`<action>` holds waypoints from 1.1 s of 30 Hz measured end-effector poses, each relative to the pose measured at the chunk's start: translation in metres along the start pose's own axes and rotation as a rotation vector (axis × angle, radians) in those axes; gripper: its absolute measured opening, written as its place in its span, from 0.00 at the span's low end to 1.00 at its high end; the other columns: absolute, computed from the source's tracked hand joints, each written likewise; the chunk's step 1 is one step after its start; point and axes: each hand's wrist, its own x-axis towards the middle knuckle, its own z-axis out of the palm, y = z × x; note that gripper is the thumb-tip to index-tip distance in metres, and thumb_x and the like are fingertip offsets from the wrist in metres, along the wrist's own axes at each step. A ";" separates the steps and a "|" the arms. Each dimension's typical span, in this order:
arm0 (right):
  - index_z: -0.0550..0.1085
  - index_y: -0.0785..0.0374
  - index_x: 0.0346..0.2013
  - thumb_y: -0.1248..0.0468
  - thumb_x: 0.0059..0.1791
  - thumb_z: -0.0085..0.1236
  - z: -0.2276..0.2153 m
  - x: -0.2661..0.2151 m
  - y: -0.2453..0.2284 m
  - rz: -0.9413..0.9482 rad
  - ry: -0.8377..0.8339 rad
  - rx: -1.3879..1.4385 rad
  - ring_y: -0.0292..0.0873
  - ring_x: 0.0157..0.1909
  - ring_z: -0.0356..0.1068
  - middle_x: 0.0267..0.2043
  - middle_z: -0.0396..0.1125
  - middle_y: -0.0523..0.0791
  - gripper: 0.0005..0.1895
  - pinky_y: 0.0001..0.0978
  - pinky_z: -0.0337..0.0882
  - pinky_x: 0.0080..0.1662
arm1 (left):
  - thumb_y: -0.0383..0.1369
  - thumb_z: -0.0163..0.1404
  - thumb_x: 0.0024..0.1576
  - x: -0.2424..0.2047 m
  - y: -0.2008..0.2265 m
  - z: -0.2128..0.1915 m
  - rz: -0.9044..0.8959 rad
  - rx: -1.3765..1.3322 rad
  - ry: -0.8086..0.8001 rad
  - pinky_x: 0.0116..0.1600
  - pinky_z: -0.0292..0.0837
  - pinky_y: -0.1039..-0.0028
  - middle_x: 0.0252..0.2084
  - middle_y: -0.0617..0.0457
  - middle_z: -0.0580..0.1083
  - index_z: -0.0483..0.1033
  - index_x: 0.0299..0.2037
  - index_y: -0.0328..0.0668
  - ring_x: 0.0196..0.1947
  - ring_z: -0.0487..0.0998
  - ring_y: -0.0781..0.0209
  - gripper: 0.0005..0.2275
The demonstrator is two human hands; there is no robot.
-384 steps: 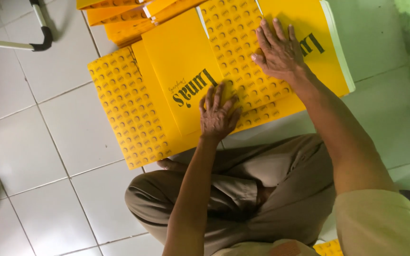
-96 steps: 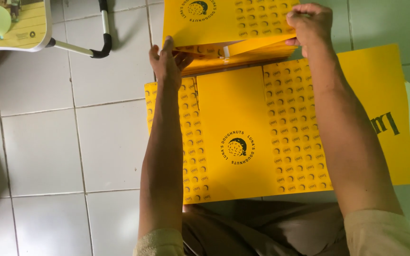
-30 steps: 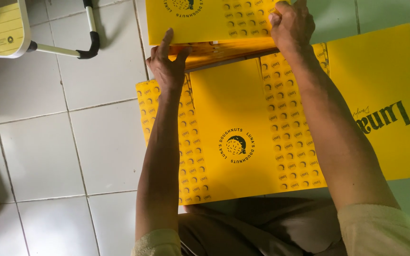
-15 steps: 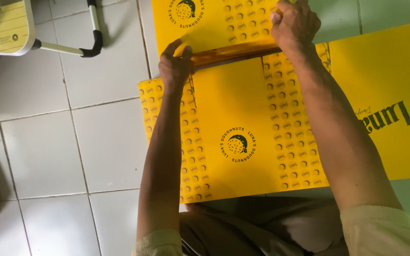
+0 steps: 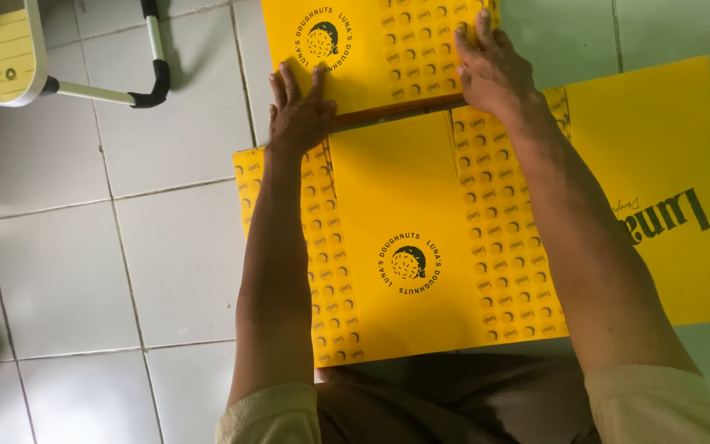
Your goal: Folding flat cardboard sheets into boxes by creasing the edges and flaps.
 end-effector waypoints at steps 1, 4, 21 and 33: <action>0.56 0.59 0.78 0.62 0.59 0.48 0.002 0.000 0.000 0.004 -0.002 0.001 0.60 0.69 0.57 0.79 0.30 0.55 0.32 0.50 0.80 0.41 | 0.47 0.36 0.64 0.003 0.005 0.000 0.002 0.002 -0.003 0.72 0.44 0.33 0.77 0.39 0.27 0.44 0.77 0.68 0.75 0.23 0.36 0.29; 0.56 0.50 0.74 0.62 0.58 0.46 -0.003 -0.001 -0.014 0.068 -0.049 0.018 0.61 0.69 0.52 0.79 0.35 0.50 0.28 0.58 0.78 0.50 | 0.48 0.33 0.66 -0.002 0.014 0.001 -0.081 0.117 -0.067 0.75 0.38 0.38 0.77 0.43 0.24 0.38 0.78 0.71 0.74 0.19 0.42 0.29; 0.59 0.62 0.74 0.53 0.60 0.42 -0.077 -0.233 -0.063 -0.145 0.564 0.429 0.62 0.77 0.45 0.78 0.43 0.60 0.29 0.56 0.50 0.72 | 0.60 0.36 0.64 -0.027 0.013 0.007 0.003 -0.057 0.736 0.71 0.37 0.32 0.76 0.39 0.52 0.75 0.66 0.64 0.76 0.43 0.33 0.27; 0.68 0.57 0.68 0.44 0.56 0.46 -0.063 -0.386 -0.081 0.235 0.391 0.358 0.70 0.69 0.58 0.70 0.58 0.62 0.31 0.57 0.67 0.61 | 0.55 0.26 0.69 -0.045 0.130 0.005 0.357 0.324 0.465 0.71 0.37 0.29 0.78 0.42 0.51 0.59 0.74 0.64 0.76 0.46 0.34 0.26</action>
